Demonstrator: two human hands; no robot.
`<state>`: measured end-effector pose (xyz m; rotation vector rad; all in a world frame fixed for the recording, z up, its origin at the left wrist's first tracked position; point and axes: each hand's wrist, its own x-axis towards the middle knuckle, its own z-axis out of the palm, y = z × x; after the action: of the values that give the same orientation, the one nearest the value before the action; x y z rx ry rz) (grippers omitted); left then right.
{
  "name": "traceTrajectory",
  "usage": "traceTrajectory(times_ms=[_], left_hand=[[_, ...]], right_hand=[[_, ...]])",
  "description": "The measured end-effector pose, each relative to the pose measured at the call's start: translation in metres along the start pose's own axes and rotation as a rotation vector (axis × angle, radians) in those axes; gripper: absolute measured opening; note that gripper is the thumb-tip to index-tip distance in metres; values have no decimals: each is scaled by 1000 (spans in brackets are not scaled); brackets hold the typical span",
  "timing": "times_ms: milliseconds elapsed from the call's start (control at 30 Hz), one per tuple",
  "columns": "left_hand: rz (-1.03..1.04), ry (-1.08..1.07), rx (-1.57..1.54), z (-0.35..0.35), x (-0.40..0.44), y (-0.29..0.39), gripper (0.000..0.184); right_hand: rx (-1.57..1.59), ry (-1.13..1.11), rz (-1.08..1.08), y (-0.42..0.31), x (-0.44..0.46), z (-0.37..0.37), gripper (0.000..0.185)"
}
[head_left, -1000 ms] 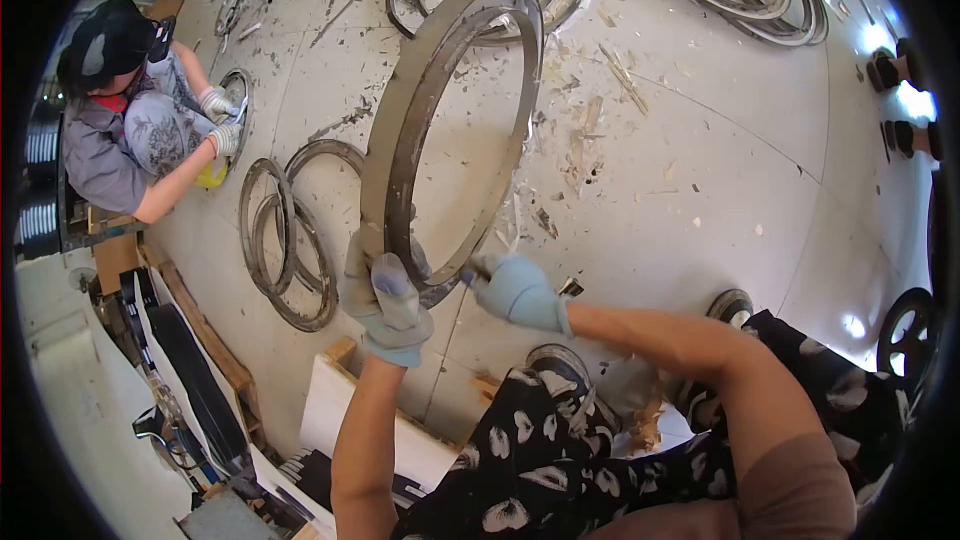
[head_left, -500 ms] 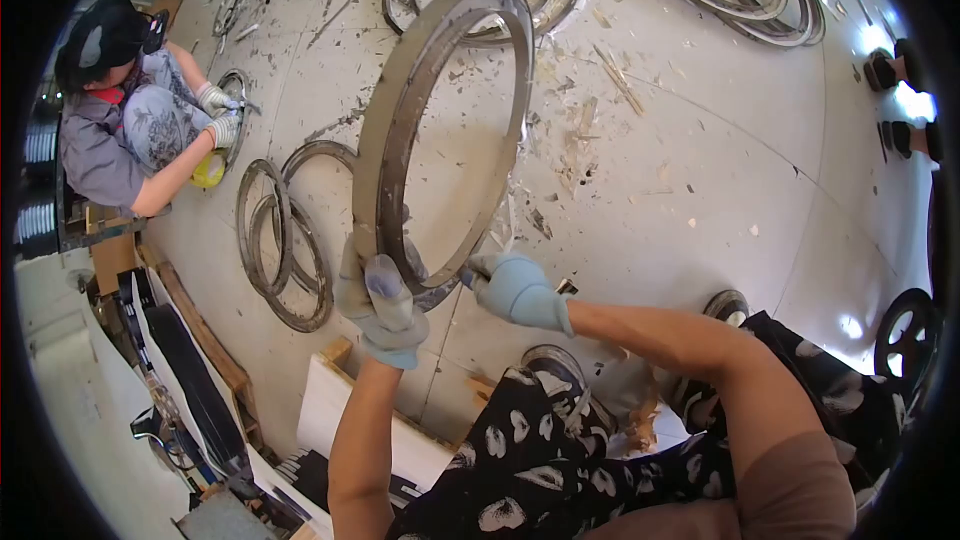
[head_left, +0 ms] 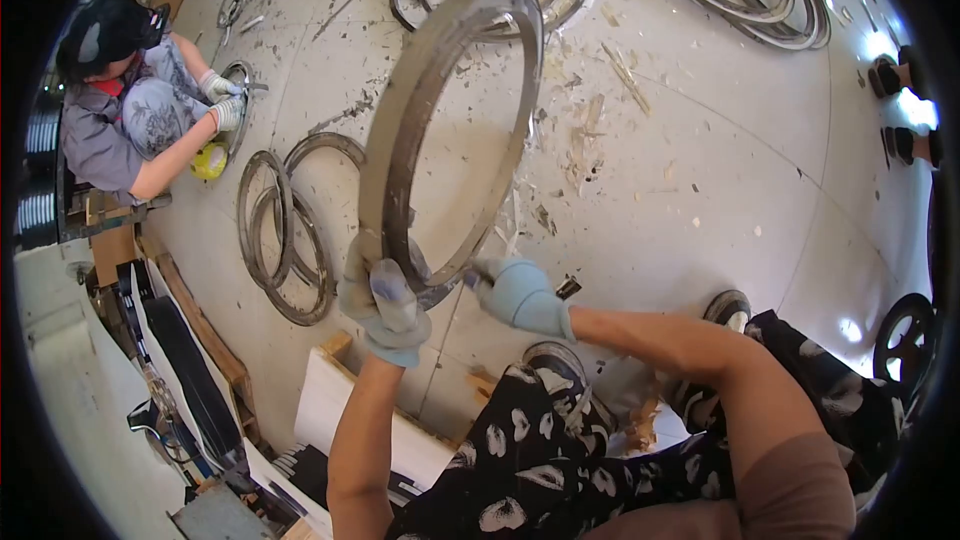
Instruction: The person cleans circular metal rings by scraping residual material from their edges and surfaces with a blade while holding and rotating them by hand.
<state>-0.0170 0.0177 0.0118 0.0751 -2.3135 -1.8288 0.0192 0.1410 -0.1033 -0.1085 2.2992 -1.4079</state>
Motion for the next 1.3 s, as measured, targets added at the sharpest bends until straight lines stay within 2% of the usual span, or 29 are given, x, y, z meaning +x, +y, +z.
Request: traceTrajectory(times_ms=[67, 133, 200, 267, 333, 367, 433, 467, 533, 567, 600, 667, 700, 733, 800, 833, 900, 933, 1000, 1033, 1100, 1133, 1200, 1233, 1300], left_hand=[[-60, -22, -50, -6, -1, -7, 62], [-40, -8, -53, 2, 3, 3, 62], [-31, 10, -55, 3, 2, 2, 61], [29, 8, 18, -3, 2, -7, 63], [50, -5, -2, -3, 2, -7, 66], [61, -20, -27, -3, -1, -7, 68], [32, -21, -86, -5, -3, -8, 71], [-7, -9, -142, -7, -8, -10, 73], [-44, -1, -200, -19, -22, -25, 77], [-65, -3, -257, -26, -24, -32, 81], [-57, -10, -250, -31, -26, -34, 81], [-28, -48, -145, -35, -33, -39, 87], [-30, -52, -144, -35, -35, -41, 87], [-62, 7, -195, -34, -36, -43, 89], [-117, 65, -237, -39, -47, -44, 92], [-107, 30, -212, -44, -43, -47, 91], [-30, -46, -149, -52, -42, -53, 90], [-26, -50, -150, -53, -47, -61, 90], [-95, 11, -343, -55, -55, -74, 90], [-101, 13, -343, -51, -56, -68, 90], [-41, -26, -196, -47, -54, -51, 91], [-25, -25, -198, -49, -51, -52, 91], [-33, -41, -183, -51, -54, -54, 92], [-30, -40, -186, -49, -54, -52, 92], [-56, 42, -185, -44, -55, -48, 89]], right_hand=[[-54, -2, 0, 33, 28, 5, 25], [-112, -8, 10, 37, 37, -2, 26], [-12, 22, 87, 34, 26, -3, 27], [116, 28, 52, 9, 6, 10, 29], [270, -119, 82, -13, 5, -4, 29], [273, -119, 85, -17, 5, -9, 29], [306, -360, 425, -24, 11, -21, 30], [309, -364, 433, -39, 0, -14, 30], [747, -176, 194, -77, -27, 7, 34], [830, -267, 275, -69, -24, 11, 32], [838, -264, 266, -47, -18, 20, 32], [645, -267, 413, 8, -4, 34, 30], [440, -176, 361, 17, 2, 32, 30], [441, -174, 363, -3, -6, 29, 30], [756, -93, 16, -68, -39, 24, 31], [750, -90, -3, -60, -32, 26, 31], [450, -183, 92, -30, -22, 40, 29], [450, -177, 90, -20, -19, 35, 29], [336, -269, 218, -1, -11, 25, 29], [337, -273, 222, -16, -20, 26, 29], [516, -93, 46, -58, -43, 35, 30], [512, -88, 31, -51, -35, 31, 30], [378, -299, 242, -34, -23, 20, 30], [375, -297, 241, -37, -27, 20, 30], [367, -125, -9, -50, -40, 18, 31]])
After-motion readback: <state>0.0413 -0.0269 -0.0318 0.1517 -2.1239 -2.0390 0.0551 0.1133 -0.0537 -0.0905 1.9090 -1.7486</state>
